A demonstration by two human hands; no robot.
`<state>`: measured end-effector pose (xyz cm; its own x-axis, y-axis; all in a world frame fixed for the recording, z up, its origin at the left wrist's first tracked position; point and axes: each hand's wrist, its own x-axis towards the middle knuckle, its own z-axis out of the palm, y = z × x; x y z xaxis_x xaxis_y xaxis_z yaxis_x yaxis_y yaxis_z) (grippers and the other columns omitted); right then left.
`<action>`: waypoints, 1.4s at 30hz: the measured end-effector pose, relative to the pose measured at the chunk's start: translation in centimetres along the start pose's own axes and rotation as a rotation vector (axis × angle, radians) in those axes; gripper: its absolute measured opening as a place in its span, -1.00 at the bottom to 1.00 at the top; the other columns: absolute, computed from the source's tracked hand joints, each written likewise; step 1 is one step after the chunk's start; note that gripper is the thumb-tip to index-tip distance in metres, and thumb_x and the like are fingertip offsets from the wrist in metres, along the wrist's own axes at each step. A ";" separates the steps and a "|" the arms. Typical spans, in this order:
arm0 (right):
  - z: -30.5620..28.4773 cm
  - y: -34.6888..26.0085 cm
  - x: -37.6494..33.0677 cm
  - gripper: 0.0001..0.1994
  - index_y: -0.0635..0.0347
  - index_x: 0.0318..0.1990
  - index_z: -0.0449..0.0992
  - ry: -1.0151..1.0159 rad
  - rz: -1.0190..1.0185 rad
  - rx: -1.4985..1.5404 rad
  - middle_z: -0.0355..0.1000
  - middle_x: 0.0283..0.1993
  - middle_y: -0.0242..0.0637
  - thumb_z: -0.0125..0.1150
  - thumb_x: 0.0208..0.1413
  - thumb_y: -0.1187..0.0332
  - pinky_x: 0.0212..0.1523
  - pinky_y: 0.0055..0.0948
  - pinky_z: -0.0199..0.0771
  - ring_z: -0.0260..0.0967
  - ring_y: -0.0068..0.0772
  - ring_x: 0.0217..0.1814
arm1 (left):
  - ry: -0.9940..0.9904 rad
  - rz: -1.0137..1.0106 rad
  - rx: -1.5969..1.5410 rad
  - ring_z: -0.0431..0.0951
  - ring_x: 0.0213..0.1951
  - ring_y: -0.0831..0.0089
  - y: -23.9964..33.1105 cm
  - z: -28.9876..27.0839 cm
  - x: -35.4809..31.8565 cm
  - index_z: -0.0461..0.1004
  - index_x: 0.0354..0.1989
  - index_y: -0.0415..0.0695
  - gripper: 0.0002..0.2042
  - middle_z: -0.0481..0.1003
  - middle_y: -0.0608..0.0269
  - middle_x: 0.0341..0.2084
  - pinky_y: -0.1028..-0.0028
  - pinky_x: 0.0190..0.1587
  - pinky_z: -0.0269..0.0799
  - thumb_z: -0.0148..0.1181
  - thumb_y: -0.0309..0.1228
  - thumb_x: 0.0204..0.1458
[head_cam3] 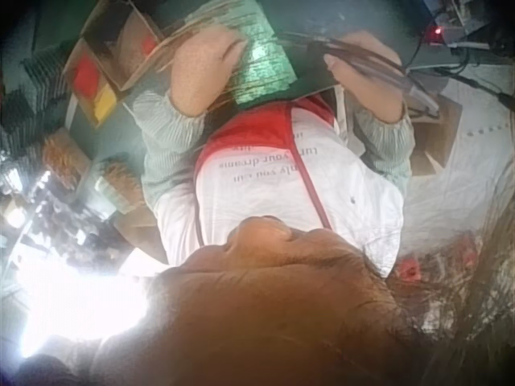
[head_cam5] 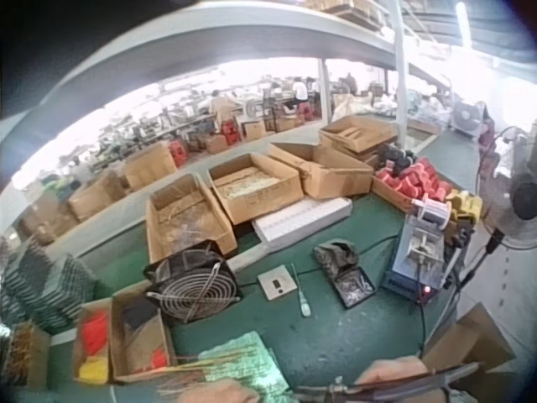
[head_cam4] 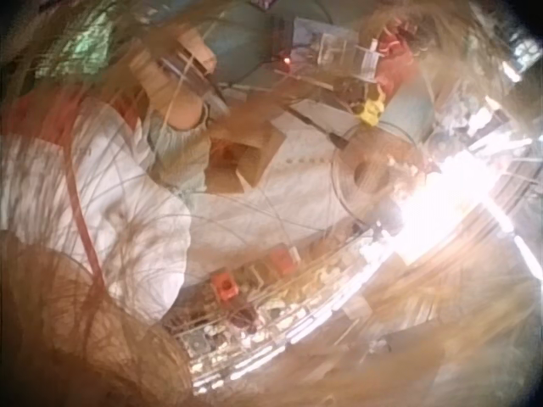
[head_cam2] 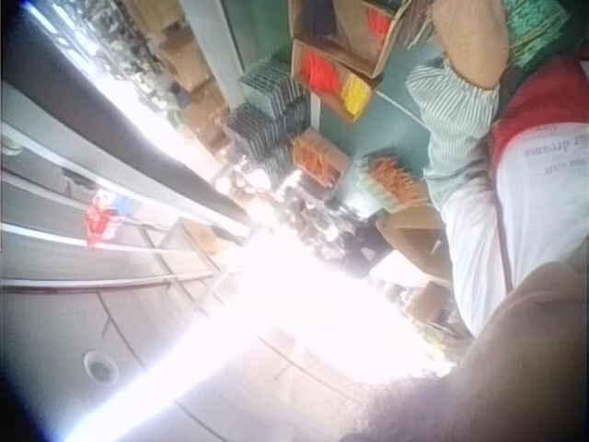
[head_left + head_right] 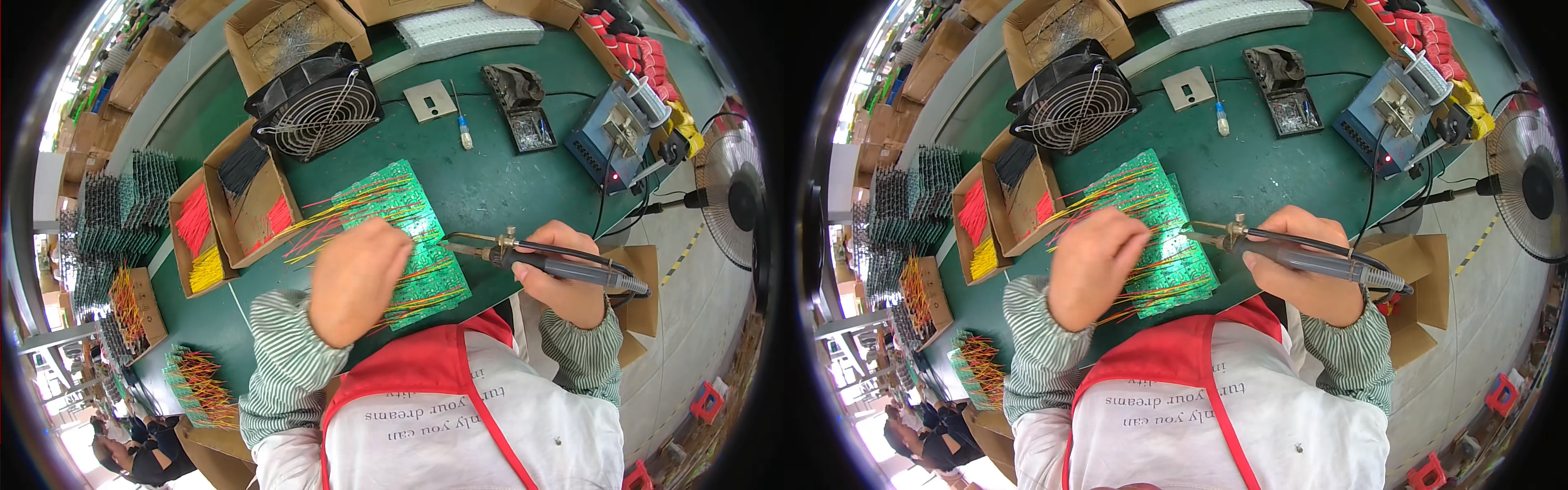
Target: The person solders wires onto circuit boards using a soldering iron, positioning wires on the boards by hand and setting assembled circuit boards aside.
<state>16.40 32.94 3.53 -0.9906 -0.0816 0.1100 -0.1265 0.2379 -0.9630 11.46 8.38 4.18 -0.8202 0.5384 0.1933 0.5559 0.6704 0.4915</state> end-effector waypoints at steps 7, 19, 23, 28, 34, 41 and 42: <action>-0.4 -0.1 -0.2 -0.85 0.30 -0.44 0.43 0.024 0.035 -0.055 0.39 -0.58 -0.41 0.25 -0.22 0.51 -0.55 -0.65 0.26 0.25 -0.72 -0.57 | -0.082 -0.057 -0.115 0.45 -0.56 0.33 0.0 2.4 0.9 0.46 -0.49 -0.22 -0.93 0.41 0.18 -0.59 0.40 -0.50 0.34 0.19 -0.51 -0.16; -0.1 0.7 0.2 -0.85 0.30 -0.43 0.43 0.007 0.005 -0.032 0.37 -0.59 -0.42 0.24 -0.22 0.51 -0.55 -0.65 0.25 0.25 -0.72 -0.57 | -0.107 -0.072 -0.140 0.44 -0.55 0.31 -0.4 2.5 1.1 0.47 -0.51 -0.20 -0.94 0.41 0.18 -0.59 0.40 -0.50 0.33 0.18 -0.49 -0.16; -0.2 0.5 0.2 -0.84 0.30 -0.42 0.44 -0.017 0.034 -0.048 0.38 -0.57 -0.40 0.24 -0.22 0.51 -0.53 -0.66 0.26 0.26 -0.71 -0.55 | -0.110 -0.073 -0.126 0.44 -0.55 0.31 -0.4 2.4 1.1 0.48 -0.51 -0.20 -0.93 0.41 0.19 -0.60 0.39 -0.50 0.33 0.18 -0.48 -0.16; -0.4 0.4 0.1 -0.84 0.32 -0.41 0.45 0.055 0.073 0.028 0.41 -0.55 -0.39 0.26 -0.21 0.51 -0.51 -0.66 0.28 0.28 -0.70 -0.54 | -0.108 -0.073 -0.141 0.44 -0.55 0.30 -0.4 2.4 1.2 0.47 -0.51 -0.20 -0.93 0.41 0.19 -0.60 0.39 -0.50 0.33 0.18 -0.48 -0.15; -0.5 0.1 -0.1 -0.84 0.33 -0.41 0.44 0.084 0.102 0.065 0.41 -0.56 -0.36 0.26 -0.21 0.52 -0.52 -0.65 0.29 0.30 -0.68 -0.55 | -0.075 -0.047 -0.126 0.44 -0.54 0.27 -0.7 1.8 0.4 0.47 -0.51 -0.20 -0.94 0.41 0.18 -0.60 0.35 -0.48 0.33 0.17 -0.48 -0.15; -0.7 -0.3 0.1 -0.84 0.35 -0.41 0.41 0.084 0.160 0.100 0.42 -0.58 -0.33 0.23 -0.18 0.50 -0.52 -0.64 0.34 0.37 -0.62 -0.54 | 0.049 -0.418 0.030 0.50 -0.44 0.23 -8.7 -6.1 -2.3 0.50 -0.47 -0.22 -0.89 0.47 0.08 -0.54 0.38 -0.36 0.38 0.13 -0.45 -0.12; -0.6 -0.3 0.2 -0.84 0.35 -0.41 0.41 0.071 0.151 0.090 0.42 -0.58 -0.33 0.23 -0.18 0.50 -0.52 -0.64 0.34 0.37 -0.62 -0.54 | 0.086 -0.514 -0.002 0.50 -0.46 0.24 -10.5 -6.9 -2.4 0.50 -0.46 -0.24 -0.86 0.48 0.06 -0.53 0.38 -0.36 0.38 0.15 -0.42 -0.12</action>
<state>16.17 33.38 4.02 -0.9996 0.0181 -0.0232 0.0257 0.1548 -0.9876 6.63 -3.47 4.36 -0.9954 0.0961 -0.0042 0.0784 0.8362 0.5427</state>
